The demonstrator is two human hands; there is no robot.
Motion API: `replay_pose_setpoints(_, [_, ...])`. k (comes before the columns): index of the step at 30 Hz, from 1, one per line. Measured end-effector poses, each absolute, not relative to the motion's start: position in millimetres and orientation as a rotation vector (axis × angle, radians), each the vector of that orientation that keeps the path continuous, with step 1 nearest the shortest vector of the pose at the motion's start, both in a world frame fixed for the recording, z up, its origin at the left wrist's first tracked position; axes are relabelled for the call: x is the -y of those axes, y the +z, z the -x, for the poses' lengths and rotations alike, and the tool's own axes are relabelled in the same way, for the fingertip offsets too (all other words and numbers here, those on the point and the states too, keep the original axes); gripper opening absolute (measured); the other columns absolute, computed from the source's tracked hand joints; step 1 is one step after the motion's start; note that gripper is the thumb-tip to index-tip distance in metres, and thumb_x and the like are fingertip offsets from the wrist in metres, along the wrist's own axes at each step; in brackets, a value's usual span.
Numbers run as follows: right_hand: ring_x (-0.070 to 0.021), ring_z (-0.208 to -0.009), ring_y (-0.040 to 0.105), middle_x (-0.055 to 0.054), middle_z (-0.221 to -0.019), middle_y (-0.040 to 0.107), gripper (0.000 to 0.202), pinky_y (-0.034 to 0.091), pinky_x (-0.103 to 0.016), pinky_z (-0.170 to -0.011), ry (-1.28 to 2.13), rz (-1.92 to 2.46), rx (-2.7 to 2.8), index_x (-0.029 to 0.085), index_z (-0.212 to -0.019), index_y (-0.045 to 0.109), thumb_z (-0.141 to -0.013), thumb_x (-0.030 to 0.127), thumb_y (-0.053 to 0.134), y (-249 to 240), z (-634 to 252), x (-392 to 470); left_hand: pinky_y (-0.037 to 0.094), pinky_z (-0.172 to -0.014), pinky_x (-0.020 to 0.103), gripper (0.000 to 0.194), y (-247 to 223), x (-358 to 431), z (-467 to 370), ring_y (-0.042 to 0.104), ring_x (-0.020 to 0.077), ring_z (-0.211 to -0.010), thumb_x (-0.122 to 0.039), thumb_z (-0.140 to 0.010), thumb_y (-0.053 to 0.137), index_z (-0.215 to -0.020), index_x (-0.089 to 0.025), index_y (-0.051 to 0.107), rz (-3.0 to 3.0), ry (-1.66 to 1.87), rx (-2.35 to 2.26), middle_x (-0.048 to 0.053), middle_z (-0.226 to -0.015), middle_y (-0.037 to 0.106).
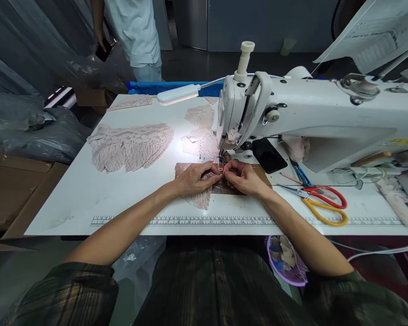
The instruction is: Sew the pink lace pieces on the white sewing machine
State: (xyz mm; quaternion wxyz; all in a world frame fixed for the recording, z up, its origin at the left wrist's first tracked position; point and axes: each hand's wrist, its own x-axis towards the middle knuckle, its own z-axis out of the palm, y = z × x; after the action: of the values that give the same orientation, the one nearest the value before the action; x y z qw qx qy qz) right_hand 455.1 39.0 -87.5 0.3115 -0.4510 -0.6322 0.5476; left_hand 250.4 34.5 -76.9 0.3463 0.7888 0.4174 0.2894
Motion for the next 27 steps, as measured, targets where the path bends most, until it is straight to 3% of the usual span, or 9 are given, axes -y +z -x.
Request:
replay_pose_setpoints(2, [-0.0095,-0.057,0.044,0.001,-0.074,0.054,0.015,0.036,-0.023,-0.053,1.316,1.101,1.730,0.020,-0.080,0.051,-0.084,0.033,0.057,-84,-453,-36,0.049,-0.074,0.027,0.015,-77,-36,-250,0.063,0.0142,-0.078,-0.031,-0.084,0.066,-0.091,-0.018,0.069,-2.001,0.745,-1.017,0.004,-0.088,0.072])
replay_pose_setpoints(5, [-0.0111,-0.068,0.051,-0.003,-0.088,0.059,0.006,0.041,-0.025,-0.061,1.105,0.870,1.798,0.021,-0.081,0.048,-0.085,0.024,0.051,-74,-443,-27,0.048,-0.066,0.025,0.020,-70,-37,-250,0.061,0.0130,-0.070,-0.035,-0.086,0.066,-0.087,-0.015,0.070,-1.854,0.745,-0.981,0.003,-0.077,0.069])
replay_pose_setpoints(11, [-0.0128,-0.061,0.047,-0.002,-0.077,0.055,0.010,0.033,-0.026,-0.055,0.610,0.582,2.427,0.022,-0.084,0.042,-0.083,0.013,0.046,-58,-448,0,0.046,-0.064,0.023,0.021,-18,-19,-218,0.059,0.0126,-0.068,-0.031,-0.088,0.063,-0.075,-0.015,0.068,-2.025,0.489,-0.740,0.004,-0.073,0.067])
replay_pose_setpoints(14, [-0.0127,-0.053,0.042,-0.001,-0.068,0.052,0.012,0.026,-0.025,-0.049,0.387,0.853,2.536,0.023,-0.078,0.039,-0.081,0.012,0.043,-66,-481,-5,0.046,-0.061,0.023,0.022,6,-6,-190,0.060,0.0131,-0.066,-0.033,-0.088,0.065,-0.074,-0.016,0.069,-1.994,0.598,-0.846,0.005,-0.073,0.068])
replay_pose_setpoints(18, [-0.0120,-0.048,0.040,0.003,-0.061,0.049,0.004,0.029,-0.026,-0.050,0.484,1.289,2.380,0.021,-0.084,0.043,-0.088,0.018,0.043,-73,-508,-18,0.036,-0.047,0.019,0.024,8,0,-187,0.050,0.0090,-0.054,-0.040,-0.086,0.069,-0.081,-0.016,0.072,-1.887,0.728,-1.214,0.000,-0.064,0.061])
replay_pose_setpoints(21, [-0.0114,-0.049,0.042,0.004,-0.062,0.050,0.010,0.032,-0.025,-0.051,0.764,1.169,2.266,0.020,-0.096,0.051,-0.095,0.028,0.044,-67,-495,-14,0.033,-0.043,0.019,0.031,-6,-4,-208,0.044,0.0076,-0.046,-0.046,-0.085,0.068,-0.084,-0.015,0.072,-1.789,0.690,-1.203,-0.004,-0.053,0.050])
replay_pose_setpoints(27, [-0.0108,-0.063,0.052,-0.002,-0.085,0.058,0.026,0.043,-0.024,-0.058,0.866,0.895,2.048,0.020,-0.114,0.060,-0.091,0.034,0.060,-56,-462,-3,0.039,-0.042,0.020,0.039,-27,-8,-229,0.052,0.0097,-0.048,-0.051,-0.082,0.069,-0.091,-0.013,0.072,-1.705,0.667,-1.204,0.000,-0.061,0.060])
